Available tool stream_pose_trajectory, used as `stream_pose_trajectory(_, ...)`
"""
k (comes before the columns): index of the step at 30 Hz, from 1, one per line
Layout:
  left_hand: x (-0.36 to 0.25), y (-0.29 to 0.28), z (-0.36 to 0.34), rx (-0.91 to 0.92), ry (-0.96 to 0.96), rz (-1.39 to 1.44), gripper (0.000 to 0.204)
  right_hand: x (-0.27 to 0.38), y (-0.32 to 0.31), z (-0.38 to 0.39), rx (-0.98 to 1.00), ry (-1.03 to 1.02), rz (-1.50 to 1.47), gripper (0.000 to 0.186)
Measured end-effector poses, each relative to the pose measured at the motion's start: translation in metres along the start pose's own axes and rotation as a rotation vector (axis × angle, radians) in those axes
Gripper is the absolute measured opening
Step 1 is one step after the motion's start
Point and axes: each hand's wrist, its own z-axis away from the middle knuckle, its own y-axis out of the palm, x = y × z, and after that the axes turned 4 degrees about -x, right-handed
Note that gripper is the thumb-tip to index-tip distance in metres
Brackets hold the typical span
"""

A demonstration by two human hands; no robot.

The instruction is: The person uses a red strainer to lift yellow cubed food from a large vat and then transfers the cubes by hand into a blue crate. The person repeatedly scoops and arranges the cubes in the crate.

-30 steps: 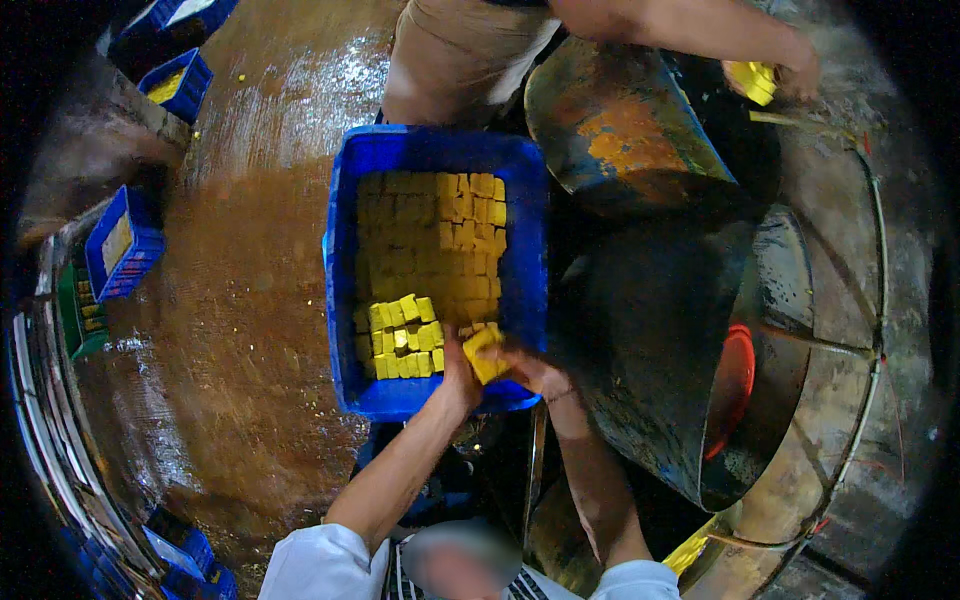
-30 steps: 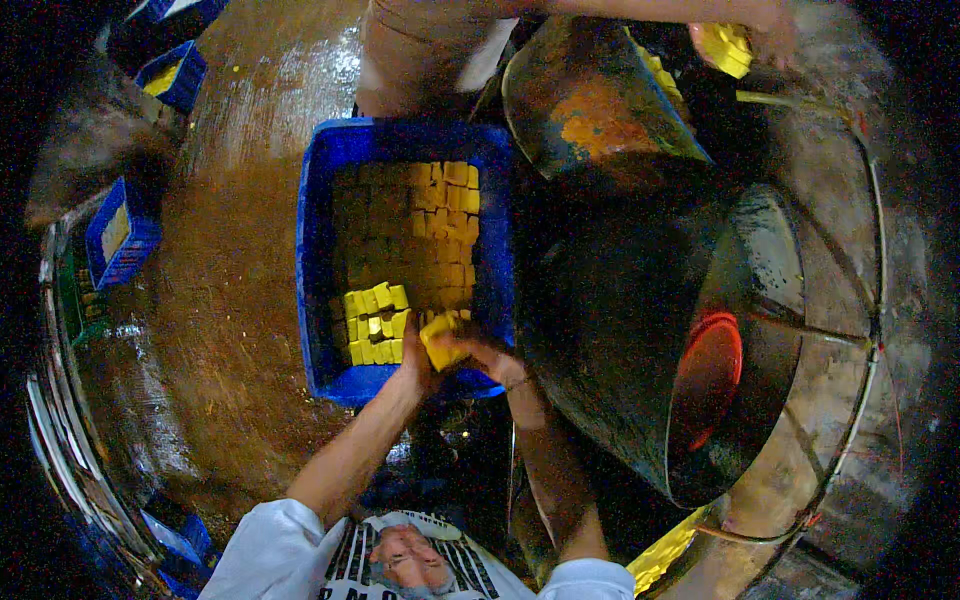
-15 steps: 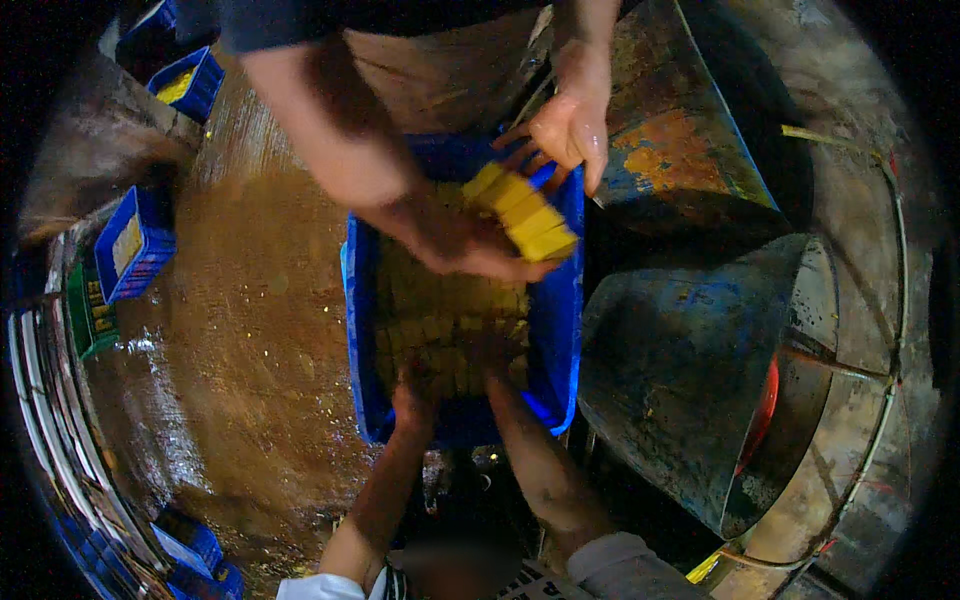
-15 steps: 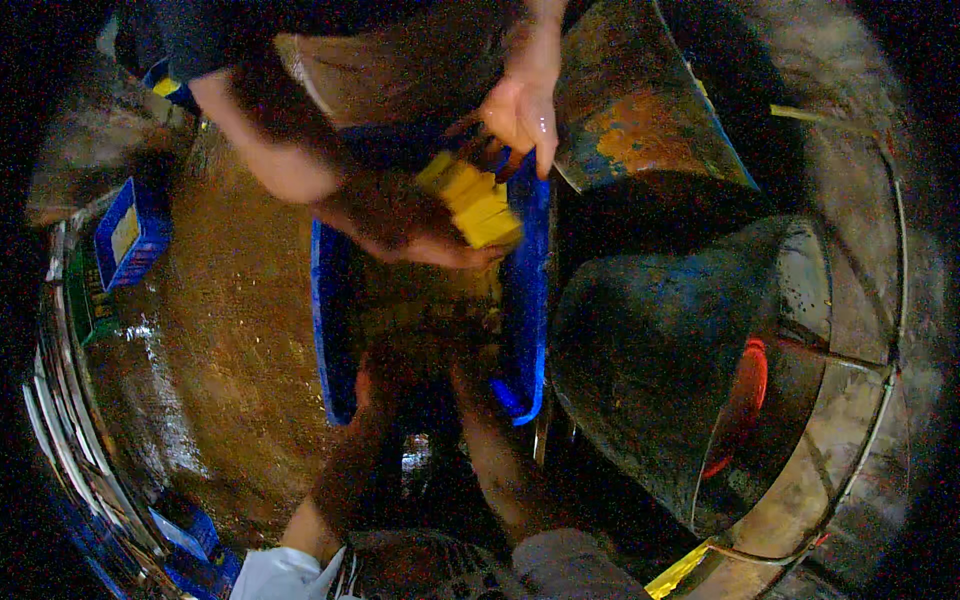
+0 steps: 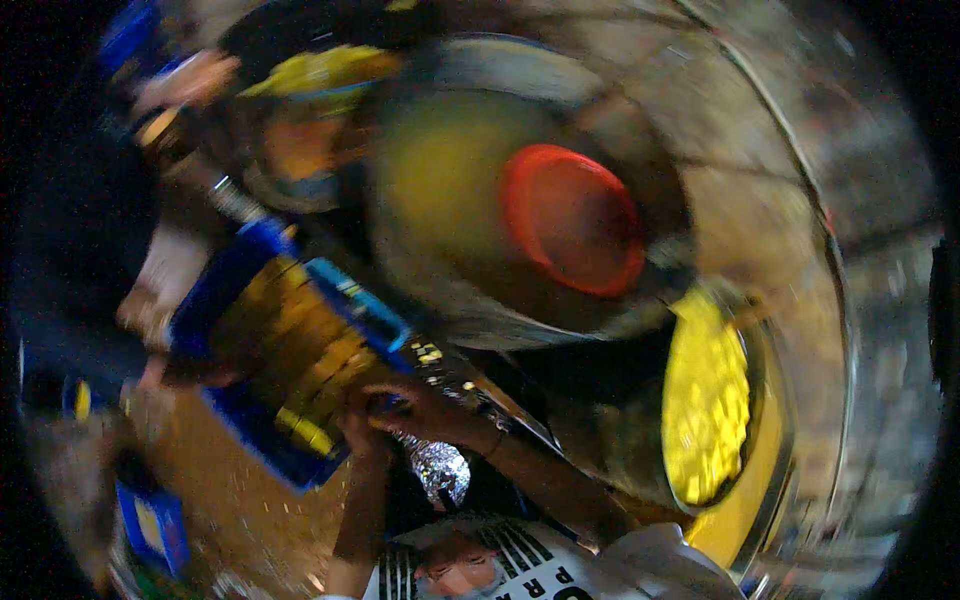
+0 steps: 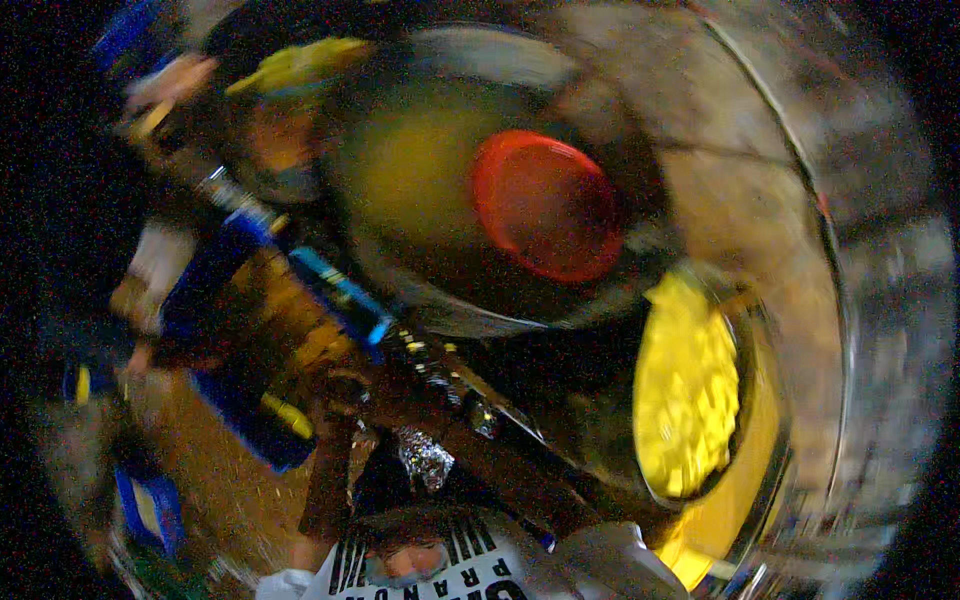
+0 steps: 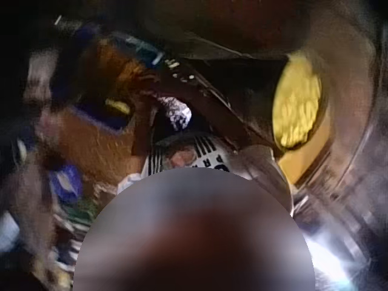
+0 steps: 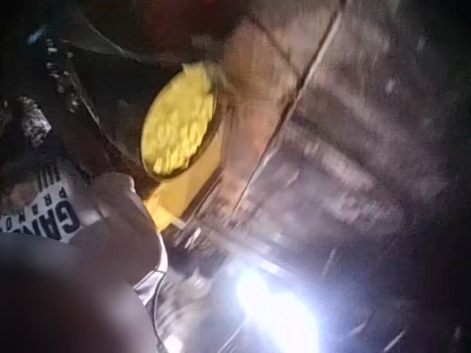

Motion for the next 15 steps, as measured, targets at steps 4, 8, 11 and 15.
stream_pose_trajectory(4, -0.098, 0.173, 0.004, 0.087, -0.229, 0.1, 0.029, 0.072, -0.125, 0.103, -0.255, -0.038, 0.012, 0.042)
stream_pose_trajectory(8, -0.159, 0.34, 0.085, 0.374, 0.022, -0.014, 0.019, 0.089, -0.24, 0.246, -0.668, 0.119, -0.339, 0.04)
stream_pose_trajectory(11, -0.147, 0.417, 0.139, 0.802, -0.05, -0.078, 0.017, 0.063, -0.308, 0.355, -1.021, 0.22, -0.193, 0.034)
stream_pose_trajectory(15, -0.095, 0.49, 0.183, 1.471, 0.226, -0.734, 0.034, 0.007, -0.351, 0.457, -1.134, 0.511, 0.137, 0.034)
